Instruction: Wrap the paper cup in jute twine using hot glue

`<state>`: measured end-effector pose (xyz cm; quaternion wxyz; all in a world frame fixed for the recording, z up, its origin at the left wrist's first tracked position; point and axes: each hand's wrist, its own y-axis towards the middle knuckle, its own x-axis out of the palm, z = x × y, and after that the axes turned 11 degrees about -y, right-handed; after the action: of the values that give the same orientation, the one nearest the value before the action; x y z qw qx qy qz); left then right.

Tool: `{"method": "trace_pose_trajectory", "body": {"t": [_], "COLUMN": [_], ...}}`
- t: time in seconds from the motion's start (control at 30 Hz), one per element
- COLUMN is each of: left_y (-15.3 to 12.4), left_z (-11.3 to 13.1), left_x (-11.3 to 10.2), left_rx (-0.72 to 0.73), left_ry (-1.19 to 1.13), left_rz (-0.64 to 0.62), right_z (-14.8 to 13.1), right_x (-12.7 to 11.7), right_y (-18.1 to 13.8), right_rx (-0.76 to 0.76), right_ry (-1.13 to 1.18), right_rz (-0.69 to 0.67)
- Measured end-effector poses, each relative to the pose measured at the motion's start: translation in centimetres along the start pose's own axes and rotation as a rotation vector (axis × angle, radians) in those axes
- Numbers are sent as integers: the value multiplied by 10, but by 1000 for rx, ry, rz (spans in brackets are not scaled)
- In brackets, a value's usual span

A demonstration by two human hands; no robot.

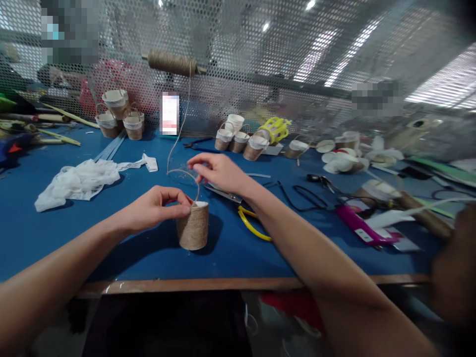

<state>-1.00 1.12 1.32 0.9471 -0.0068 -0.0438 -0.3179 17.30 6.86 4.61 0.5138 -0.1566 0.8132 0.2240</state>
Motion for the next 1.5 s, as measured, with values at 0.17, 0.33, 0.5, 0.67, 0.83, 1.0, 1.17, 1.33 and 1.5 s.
{"method": "trace_pose_trajectory", "body": {"t": [0.17, 0.33, 0.5, 0.67, 0.83, 1.0, 1.17, 1.33, 1.5], "left_y": [-1, -2, -2, -2, 0, 7, 11, 11, 11], "left_z": [1, 2, 3, 6, 1, -15, -21, -19, -19], "left_x": [1, 3, 0, -5, -5, -6, -7, -4, -3], "left_rx": [26, 16, 35, 31, 115, 189, 172, 140, 159], "left_ry": [79, 177, 211, 209, 144, 142, 170, 185, 205], "left_rz": [14, 13, -15, -82, 28, 222, 327, 345, 320], "right_z": [58, 87, 79, 56, 28, 9, 3, -2, -8], "right_x": [-31, -15, -8, -33, -35, -20, -10, -1, -4], "right_y": [-23, -35, -35, -54, -73, -88, -104, -108, -103], "right_rx": [399, 584, 662, 621, 471, 338, 305, 233, 185], "right_ry": [-265, -297, -183, -14, 558, 442, 126, -8, -54], "right_rz": [140, -125, -103, 186, 114, 181, 169, 243, 244]}}
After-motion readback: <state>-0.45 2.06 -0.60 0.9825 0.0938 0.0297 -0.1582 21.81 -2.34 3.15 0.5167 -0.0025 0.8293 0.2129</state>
